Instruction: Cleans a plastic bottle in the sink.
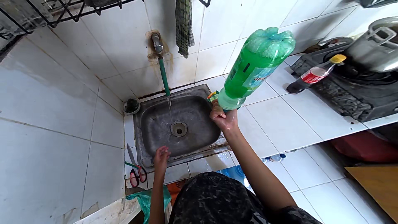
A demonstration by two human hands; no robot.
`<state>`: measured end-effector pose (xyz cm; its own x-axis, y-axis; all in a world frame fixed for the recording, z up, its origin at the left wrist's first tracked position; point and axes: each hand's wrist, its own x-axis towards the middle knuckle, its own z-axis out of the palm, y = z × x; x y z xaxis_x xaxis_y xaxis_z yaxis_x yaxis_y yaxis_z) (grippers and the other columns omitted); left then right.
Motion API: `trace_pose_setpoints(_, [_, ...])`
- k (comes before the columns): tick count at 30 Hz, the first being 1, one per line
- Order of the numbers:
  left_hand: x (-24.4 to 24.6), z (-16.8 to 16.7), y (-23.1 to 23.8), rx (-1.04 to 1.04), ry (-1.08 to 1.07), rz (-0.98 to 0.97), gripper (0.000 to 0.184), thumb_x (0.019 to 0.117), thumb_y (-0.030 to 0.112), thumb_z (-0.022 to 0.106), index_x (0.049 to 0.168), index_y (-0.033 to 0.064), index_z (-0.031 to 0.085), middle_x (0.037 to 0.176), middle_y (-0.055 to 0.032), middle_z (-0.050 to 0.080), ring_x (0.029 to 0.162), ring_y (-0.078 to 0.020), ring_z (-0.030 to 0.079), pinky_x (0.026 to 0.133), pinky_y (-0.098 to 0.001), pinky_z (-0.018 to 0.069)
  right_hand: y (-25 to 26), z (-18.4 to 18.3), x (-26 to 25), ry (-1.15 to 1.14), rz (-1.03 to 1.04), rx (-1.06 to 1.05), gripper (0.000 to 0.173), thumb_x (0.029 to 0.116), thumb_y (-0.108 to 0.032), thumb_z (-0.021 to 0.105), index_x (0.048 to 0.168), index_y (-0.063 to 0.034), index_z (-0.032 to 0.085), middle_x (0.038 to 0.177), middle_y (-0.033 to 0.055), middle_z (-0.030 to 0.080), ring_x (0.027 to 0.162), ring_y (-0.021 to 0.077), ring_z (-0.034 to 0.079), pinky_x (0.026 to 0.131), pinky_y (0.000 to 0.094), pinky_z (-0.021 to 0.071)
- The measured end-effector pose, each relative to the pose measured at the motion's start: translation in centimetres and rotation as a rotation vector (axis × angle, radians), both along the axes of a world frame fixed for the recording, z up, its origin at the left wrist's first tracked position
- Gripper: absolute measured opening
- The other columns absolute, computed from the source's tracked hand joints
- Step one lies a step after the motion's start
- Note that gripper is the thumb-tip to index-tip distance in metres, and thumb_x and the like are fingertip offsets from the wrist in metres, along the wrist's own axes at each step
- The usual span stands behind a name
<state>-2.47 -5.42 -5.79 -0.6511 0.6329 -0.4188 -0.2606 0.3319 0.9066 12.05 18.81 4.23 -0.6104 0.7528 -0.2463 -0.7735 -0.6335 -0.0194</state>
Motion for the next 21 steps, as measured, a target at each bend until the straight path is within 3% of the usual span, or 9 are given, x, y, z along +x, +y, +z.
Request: trace_pose_setpoints(21, [0.02,-0.15,-0.25,0.009,-0.004,0.013,0.036,0.1072,0.005,0.043,0.139,-0.0114,0.045,0.136,-0.0277,0.055,0.109,-0.0270,0.065,0.092,-0.0373,0.0536,0.12,-0.28,0.04,0.056,0.017,-0.033,0.062,0.1055,-0.053,0.022,0.082,-0.0063,0.056,0.053,-0.0015,0.051,0.037,0.0029,0.046,0.037,0.0138,0.0394])
